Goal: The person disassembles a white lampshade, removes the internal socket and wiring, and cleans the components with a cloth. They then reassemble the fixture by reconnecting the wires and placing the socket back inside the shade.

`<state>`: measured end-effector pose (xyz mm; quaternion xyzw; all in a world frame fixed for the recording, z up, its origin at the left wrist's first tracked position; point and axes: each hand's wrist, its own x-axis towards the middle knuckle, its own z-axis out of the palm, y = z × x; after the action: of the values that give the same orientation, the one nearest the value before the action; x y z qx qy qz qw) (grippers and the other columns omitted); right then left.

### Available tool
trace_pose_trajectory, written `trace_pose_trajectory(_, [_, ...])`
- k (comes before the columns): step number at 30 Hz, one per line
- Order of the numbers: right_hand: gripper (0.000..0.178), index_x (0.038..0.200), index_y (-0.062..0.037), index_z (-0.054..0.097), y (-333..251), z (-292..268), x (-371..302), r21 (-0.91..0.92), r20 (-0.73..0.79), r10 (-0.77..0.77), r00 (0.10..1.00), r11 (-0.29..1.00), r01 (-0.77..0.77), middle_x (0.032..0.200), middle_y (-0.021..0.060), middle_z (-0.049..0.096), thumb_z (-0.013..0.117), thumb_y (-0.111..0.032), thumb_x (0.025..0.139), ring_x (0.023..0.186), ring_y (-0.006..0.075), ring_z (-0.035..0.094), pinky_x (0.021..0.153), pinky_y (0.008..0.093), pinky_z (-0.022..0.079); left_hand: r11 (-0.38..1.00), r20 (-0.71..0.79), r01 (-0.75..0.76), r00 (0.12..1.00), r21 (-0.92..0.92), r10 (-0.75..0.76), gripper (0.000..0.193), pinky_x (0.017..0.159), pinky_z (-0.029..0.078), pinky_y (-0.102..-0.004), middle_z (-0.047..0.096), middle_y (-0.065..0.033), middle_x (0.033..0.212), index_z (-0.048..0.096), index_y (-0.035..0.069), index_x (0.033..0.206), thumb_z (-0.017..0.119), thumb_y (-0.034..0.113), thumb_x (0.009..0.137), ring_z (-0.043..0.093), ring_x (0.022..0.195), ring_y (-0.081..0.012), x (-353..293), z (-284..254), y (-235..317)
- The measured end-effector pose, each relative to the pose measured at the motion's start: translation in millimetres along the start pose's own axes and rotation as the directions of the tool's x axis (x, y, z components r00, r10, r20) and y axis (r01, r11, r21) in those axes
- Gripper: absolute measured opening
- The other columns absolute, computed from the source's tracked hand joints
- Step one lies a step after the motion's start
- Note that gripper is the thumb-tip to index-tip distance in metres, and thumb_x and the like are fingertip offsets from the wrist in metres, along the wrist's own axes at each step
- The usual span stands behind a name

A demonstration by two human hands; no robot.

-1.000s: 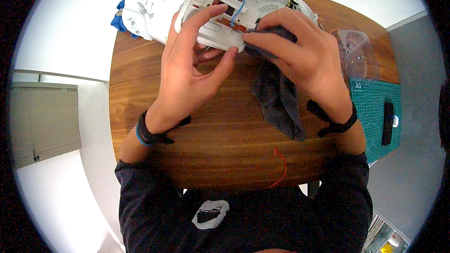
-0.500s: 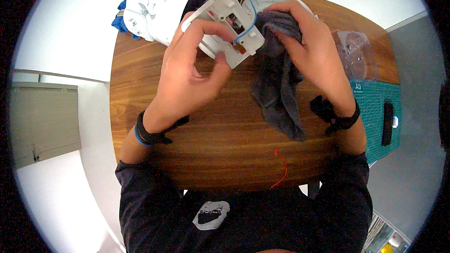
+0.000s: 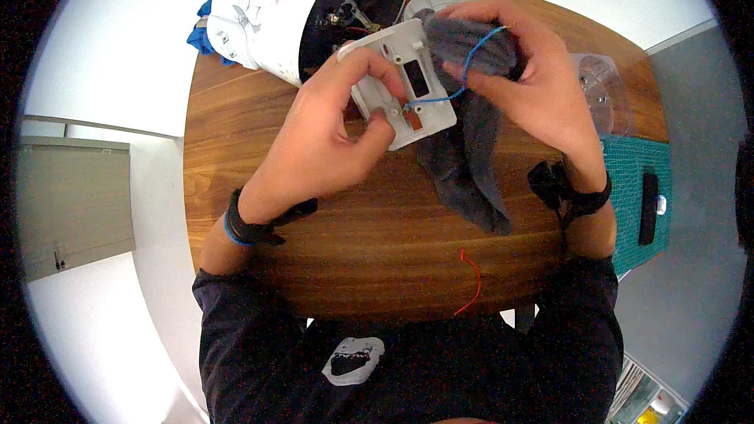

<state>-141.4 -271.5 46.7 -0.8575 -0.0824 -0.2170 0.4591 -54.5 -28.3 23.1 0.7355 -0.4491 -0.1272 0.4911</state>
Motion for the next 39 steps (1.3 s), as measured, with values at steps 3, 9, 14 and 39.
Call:
trace_pose_trajectory(3, [0.038, 0.120, -0.0051, 0.068, 7.0, -6.0, -1.8, -0.082, 0.177, -0.015, 0.984, 0.996, 0.029, 0.105, 0.0133, 0.072, 0.081, -0.014, 0.085, 0.101, 0.0265, 0.071, 0.093, 0.0369, 0.055, 0.999, -0.038, 0.052, 0.998, 0.013, -0.051, 0.034, 0.081, 0.052, -0.0236, 0.065, -0.0034, 0.111, 0.057, 0.007, 0.118, 0.057, -0.009, 0.087, 0.064, 0.100, -0.0093, 1.2, -1.7, 2.9])
trace_pose_trajectory(9, [0.035, 0.116, -0.0042, 0.067, 1.5, -16.8, -2.5, -0.097, 0.240, -0.006, 0.971, 0.995, 0.030, 0.107, 0.0140, 0.072, 0.079, -0.011, 0.084, 0.098, 0.0304, 0.071, 0.090, 0.0383, 0.055, 0.997, -0.099, 0.006, 0.995, -0.075, -0.014, 0.027, 0.068, 0.048, -0.0264, 0.064, -0.0034, 0.106, 0.062, 0.007, 0.109, 0.062, -0.004, 0.084, 0.061, 0.088, -0.0124, 3.4, 3.2, -3.8])
trace_pose_trajectory(14, [0.037, 0.121, -0.0050, 0.065, 4.9, -9.1, 0.4, -0.039, 0.095, 0.021, 0.995, 0.999, -0.018, 0.109, 0.0158, 0.073, 0.078, -0.011, 0.086, 0.102, 0.0308, 0.072, 0.092, 0.0391, 0.055, 0.994, -0.047, -0.107, 0.993, -0.035, 0.105, 0.028, 0.067, 0.047, -0.0262, 0.061, -0.0041, 0.105, 0.060, 0.007, 0.111, 0.061, -0.005, 0.086, 0.059, 0.088, -0.0117, 4.5, 4.6, -9.0])
trace_pose_trajectory(39, [0.038, 0.127, -0.0020, 0.064, 16.3, -8.3, -1.6, 0.043, 0.470, -0.056, 0.881, 0.998, 0.041, 0.114, 0.0179, 0.072, 0.066, -0.004, 0.089, 0.115, 0.0331, 0.069, 0.102, 0.0408, 0.052, 0.956, -0.114, -0.172, 0.972, 0.237, 0.204, 0.020, 0.064, 0.050, -0.0403, 0.053, -0.0156, 0.080, 0.051, 0.000, 0.089, 0.069, -0.007, 0.092, 0.059, 0.070, -0.0353, 10.4, -3.8, 1.9])
